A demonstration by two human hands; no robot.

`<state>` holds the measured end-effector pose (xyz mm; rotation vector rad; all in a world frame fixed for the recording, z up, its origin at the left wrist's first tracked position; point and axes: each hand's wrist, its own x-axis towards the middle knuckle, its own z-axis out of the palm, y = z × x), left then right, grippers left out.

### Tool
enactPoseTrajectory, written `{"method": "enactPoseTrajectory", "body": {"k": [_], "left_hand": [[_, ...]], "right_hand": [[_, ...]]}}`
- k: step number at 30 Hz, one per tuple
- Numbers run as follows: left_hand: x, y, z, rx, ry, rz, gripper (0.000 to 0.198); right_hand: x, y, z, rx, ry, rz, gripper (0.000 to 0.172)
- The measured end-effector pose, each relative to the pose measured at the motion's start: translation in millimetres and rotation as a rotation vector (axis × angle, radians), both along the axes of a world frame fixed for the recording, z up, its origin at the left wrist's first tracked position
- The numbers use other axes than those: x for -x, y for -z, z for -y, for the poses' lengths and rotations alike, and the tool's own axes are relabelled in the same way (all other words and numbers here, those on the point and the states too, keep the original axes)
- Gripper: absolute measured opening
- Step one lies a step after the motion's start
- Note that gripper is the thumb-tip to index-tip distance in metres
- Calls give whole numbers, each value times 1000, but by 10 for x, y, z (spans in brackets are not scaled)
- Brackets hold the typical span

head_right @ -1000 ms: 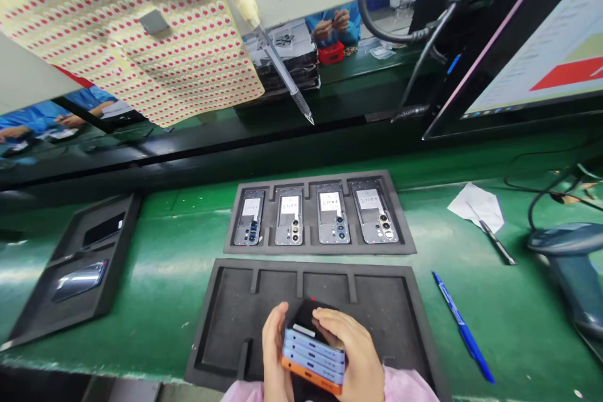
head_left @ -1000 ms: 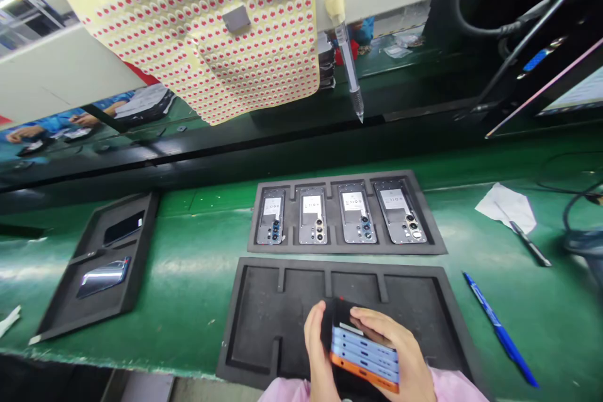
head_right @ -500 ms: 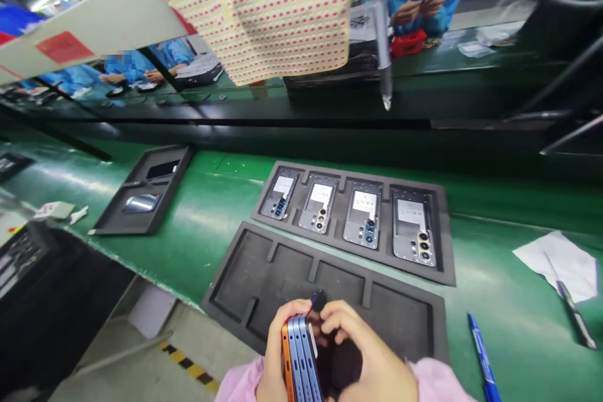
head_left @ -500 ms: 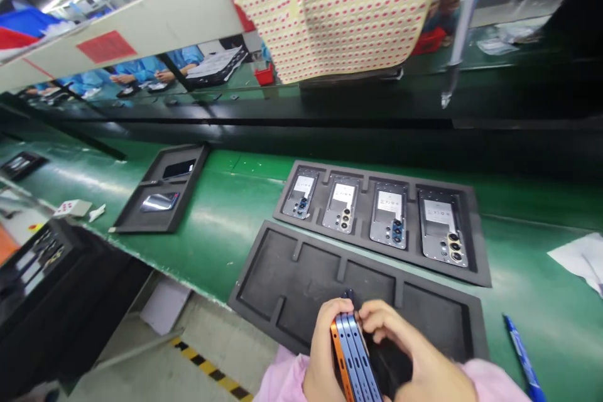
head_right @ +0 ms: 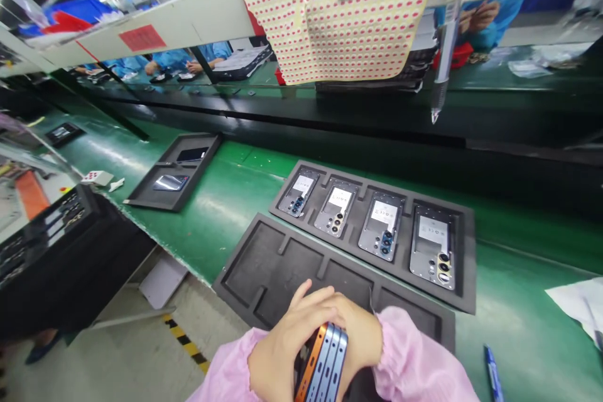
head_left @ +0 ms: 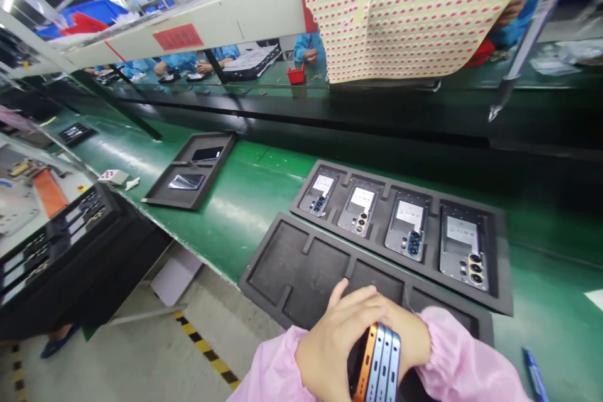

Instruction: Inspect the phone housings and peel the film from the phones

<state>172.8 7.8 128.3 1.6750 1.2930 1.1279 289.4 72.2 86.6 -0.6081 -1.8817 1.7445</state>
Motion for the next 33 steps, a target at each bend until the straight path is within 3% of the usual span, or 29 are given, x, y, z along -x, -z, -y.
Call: {"method": "enactPoseTrajectory", "body": {"k": [1,3,5,8,10,12,19,24,29,33], "left_hand": [[54,-38,-54,23,88,21,67],[118,-59,-135,41,119,54,79],[86,-8,-174,33,59,128,78],[-105,142,-169,49,-112,393,69],[-226,239,-157,51,-241,534,65],[-270,302,-166,101,-277,570,56],[-34,311,-353,224,-116,582,23],[64,302,-328,311,-67,432,31],[146,241,-277,292,42,417,38],[212,198,-229,173,29,437,32]], "right_hand": [[-52,-4,-2,-22,86,2,57],[-166,-17,-31,-62,242,5,54],[-272,-32,-50,-88,352,0,50],[-352,-24,16,-130,490,-32,42],[-327,18,132,-140,611,-48,40],[-247,85,269,-93,727,-46,39],[26,218,441,-28,913,-49,42],[67,112,508,10,980,-167,70],[243,92,559,19,1201,-156,65],[413,-28,523,40,1229,-141,65]]}}
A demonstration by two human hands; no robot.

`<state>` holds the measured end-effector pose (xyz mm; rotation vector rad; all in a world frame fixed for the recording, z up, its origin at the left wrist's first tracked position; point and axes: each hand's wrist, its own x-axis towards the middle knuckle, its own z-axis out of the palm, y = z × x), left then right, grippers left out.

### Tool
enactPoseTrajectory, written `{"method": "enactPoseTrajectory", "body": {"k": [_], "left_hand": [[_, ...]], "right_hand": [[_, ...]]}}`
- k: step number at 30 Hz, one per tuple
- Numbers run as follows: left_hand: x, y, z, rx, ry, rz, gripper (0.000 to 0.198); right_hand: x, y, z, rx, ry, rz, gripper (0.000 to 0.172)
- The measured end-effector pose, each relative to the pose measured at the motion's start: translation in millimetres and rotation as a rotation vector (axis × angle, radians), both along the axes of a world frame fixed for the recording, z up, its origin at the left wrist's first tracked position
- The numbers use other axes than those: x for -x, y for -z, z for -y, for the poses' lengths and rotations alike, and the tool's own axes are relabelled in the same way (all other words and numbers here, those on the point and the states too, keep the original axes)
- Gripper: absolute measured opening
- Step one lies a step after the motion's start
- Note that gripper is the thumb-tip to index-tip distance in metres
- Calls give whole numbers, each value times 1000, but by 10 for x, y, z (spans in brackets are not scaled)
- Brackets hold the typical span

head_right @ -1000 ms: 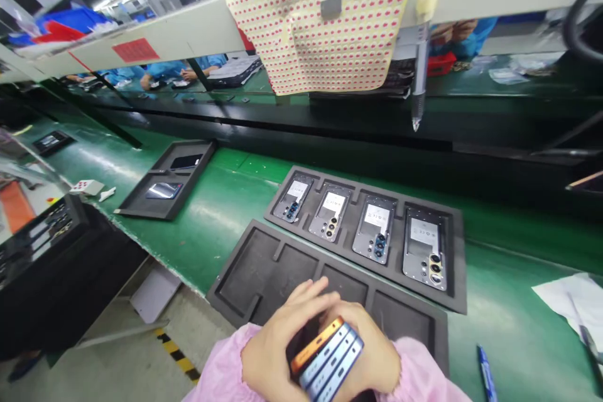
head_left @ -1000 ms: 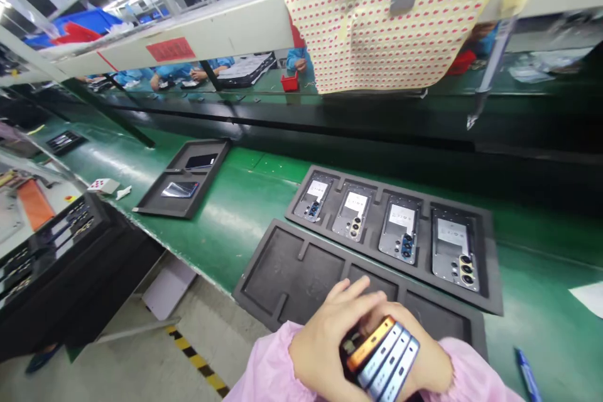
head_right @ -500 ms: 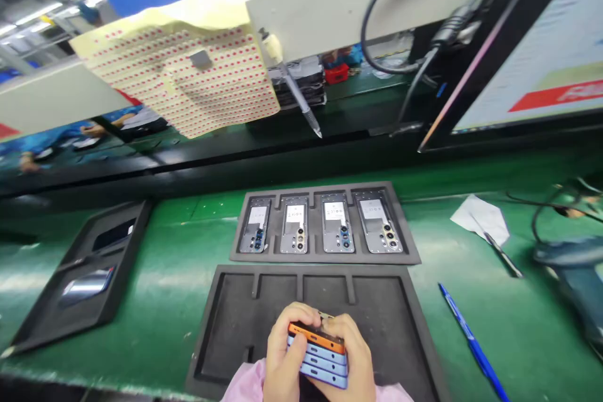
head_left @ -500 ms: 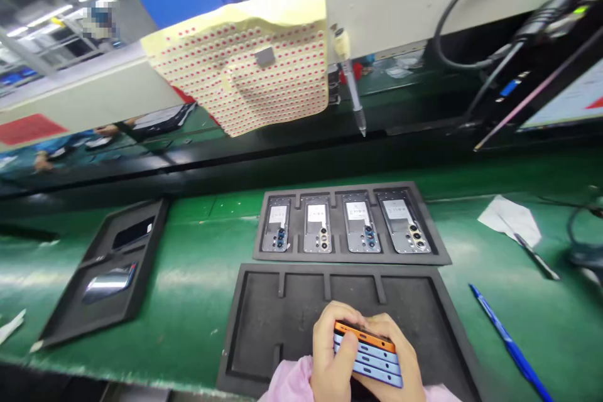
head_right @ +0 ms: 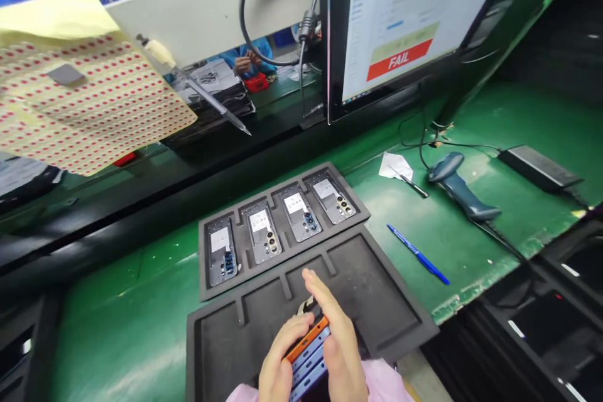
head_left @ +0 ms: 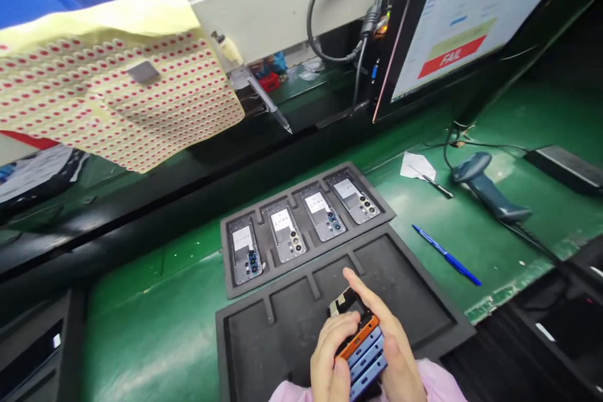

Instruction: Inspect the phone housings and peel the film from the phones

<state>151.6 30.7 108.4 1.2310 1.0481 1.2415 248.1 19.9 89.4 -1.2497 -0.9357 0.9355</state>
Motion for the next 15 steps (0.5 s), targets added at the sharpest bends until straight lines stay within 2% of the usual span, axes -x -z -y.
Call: {"method": "enactPoseTrajectory", "body": {"k": [4,6,11,15], "left_hand": [[85,-38,17,8,-171,76,28],[150,-95,-19,29,-208,108,27],[374,-247,-146,83,-139,128,28],[519,-181,-166,219,-105,116,31]], "right_hand": [[218,-205,-11,92,26,34,53],[329,-271,-5,152,58,19,45],[517,-269,-31,195,2,-120,46],[583,-148,-65,185,-19,-190,48]]}}
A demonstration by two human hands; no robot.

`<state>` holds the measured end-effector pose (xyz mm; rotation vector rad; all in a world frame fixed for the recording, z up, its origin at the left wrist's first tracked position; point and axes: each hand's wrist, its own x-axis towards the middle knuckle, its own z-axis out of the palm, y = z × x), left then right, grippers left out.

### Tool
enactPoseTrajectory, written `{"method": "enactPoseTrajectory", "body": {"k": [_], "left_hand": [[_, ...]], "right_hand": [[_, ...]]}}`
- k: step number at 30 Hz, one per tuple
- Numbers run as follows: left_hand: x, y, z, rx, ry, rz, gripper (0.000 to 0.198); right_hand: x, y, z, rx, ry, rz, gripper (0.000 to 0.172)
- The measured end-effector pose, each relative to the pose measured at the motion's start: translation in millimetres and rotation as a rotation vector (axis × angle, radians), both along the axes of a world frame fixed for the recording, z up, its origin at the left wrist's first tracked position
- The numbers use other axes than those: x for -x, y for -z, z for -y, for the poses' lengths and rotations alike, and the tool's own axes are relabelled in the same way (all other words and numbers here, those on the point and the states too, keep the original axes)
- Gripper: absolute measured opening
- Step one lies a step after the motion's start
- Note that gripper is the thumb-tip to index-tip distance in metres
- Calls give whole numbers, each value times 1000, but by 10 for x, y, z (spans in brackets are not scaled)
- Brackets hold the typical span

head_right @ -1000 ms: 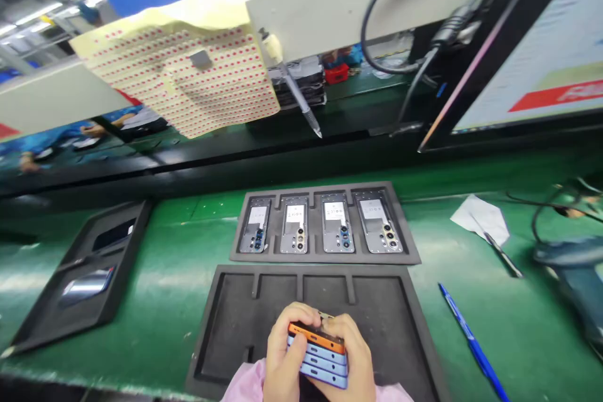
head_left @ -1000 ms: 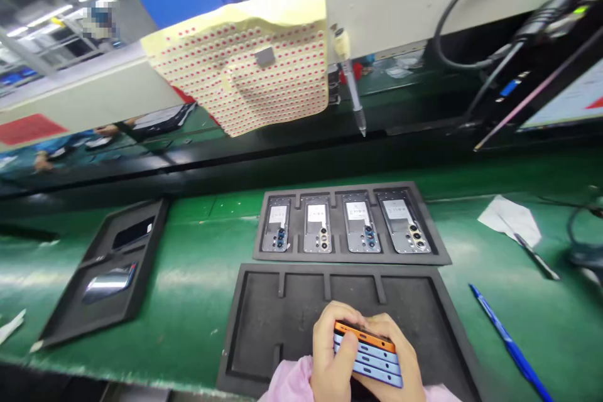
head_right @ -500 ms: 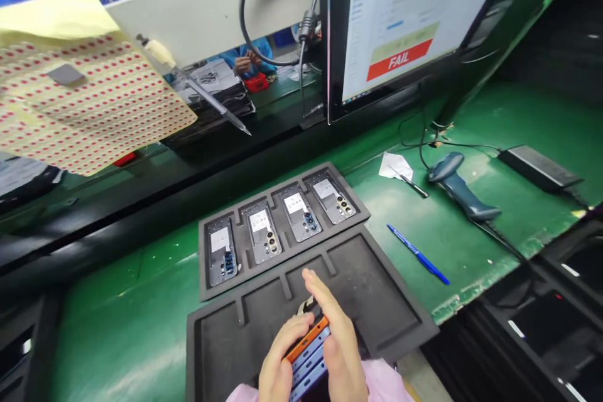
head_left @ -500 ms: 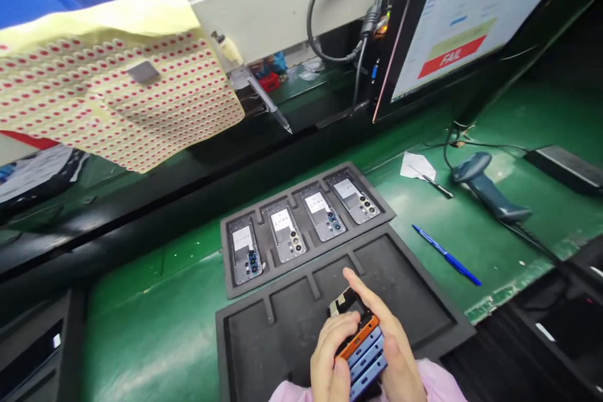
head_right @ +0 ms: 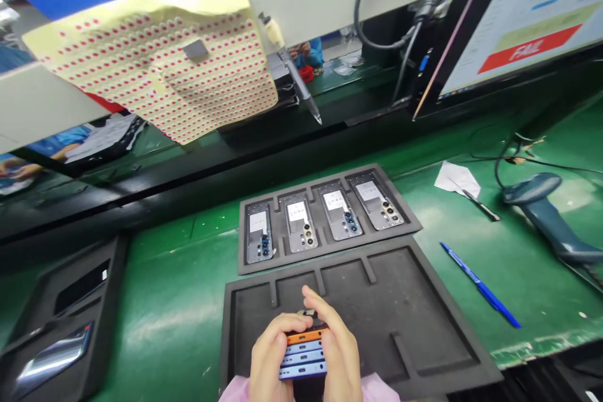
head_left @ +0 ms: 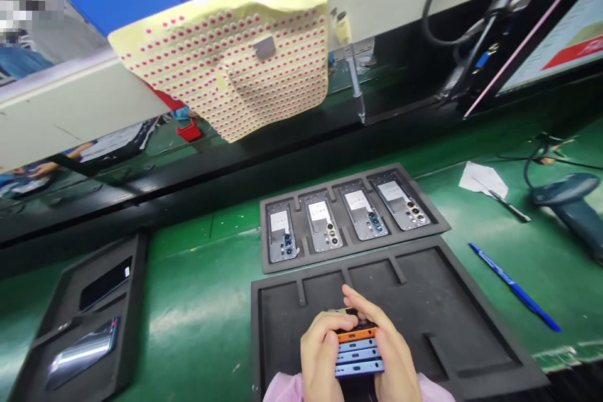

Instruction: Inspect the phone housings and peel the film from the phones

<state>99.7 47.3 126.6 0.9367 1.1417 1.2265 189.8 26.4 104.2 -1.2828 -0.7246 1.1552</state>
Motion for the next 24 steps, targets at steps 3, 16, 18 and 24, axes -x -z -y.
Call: {"method": "enactPoseTrajectory", "body": {"k": [3,16,18,24], "left_hand": [[58,97,11,14,20,4,33],[111,215,33,70,-29,29,38],[109,206,58,131,-50,73,42],[88,202,121,122,-154,139,37]], "right_hand": [[25,96,19,-61,-17,-45,50],[99,145,88,-33,17,-11,54],[90,125,93,-48,22,40,54],[72,63,141,-72,-51,136,53]]}}
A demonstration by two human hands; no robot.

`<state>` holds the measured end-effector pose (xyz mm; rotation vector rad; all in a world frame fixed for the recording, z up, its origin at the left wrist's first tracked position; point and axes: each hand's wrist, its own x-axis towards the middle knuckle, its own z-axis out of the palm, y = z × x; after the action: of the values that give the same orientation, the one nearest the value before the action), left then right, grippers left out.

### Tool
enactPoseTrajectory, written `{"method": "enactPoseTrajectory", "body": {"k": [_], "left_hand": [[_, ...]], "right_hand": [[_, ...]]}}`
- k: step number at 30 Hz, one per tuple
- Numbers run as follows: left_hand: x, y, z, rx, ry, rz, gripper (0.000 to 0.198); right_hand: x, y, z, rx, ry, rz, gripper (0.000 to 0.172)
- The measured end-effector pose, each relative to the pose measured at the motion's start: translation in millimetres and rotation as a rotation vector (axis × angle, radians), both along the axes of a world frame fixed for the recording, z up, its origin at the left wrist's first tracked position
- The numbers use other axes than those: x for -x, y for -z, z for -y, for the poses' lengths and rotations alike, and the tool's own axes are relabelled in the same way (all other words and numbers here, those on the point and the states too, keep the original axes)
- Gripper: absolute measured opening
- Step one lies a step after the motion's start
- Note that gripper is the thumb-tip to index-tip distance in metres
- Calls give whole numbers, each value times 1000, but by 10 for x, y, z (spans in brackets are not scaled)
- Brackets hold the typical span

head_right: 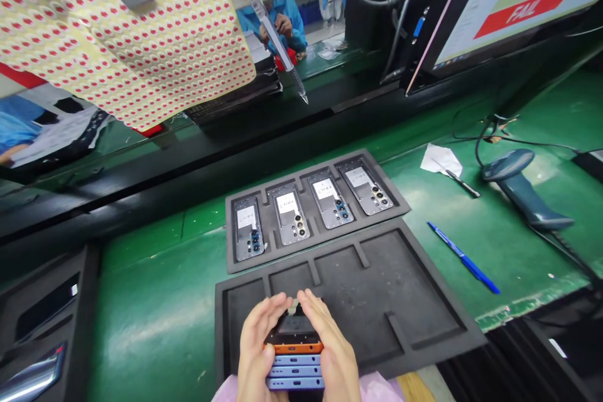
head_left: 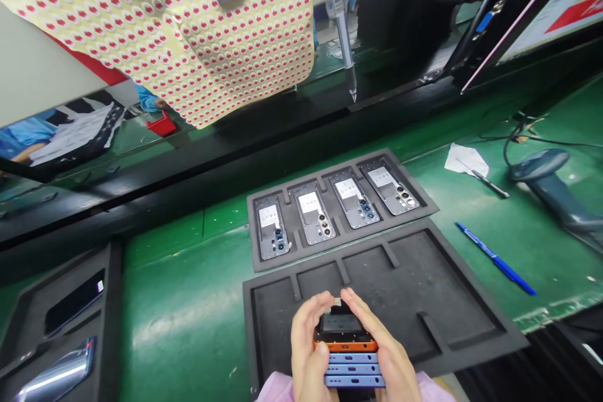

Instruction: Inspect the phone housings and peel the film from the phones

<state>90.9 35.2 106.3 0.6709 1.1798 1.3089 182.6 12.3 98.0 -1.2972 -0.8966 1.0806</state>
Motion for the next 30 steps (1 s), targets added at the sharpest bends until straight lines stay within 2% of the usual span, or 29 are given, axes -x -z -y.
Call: {"method": "enactPoseTrajectory", "body": {"k": [2,6,10,30], "left_hand": [[-6,0,5,-87,20,-82,26],[-26,-21,3,-204,50,-201,33],[-62,-44,8,-222,22,-211,33],[-92,-57,-26,-271,52,-195,27]], "right_hand": [[-4,4,19,-4,3,-13,52],[4,23,54,2,24,-21,54],[23,28,70,-9,65,-12,54],[44,40,33,0,100,-128,52]]}}
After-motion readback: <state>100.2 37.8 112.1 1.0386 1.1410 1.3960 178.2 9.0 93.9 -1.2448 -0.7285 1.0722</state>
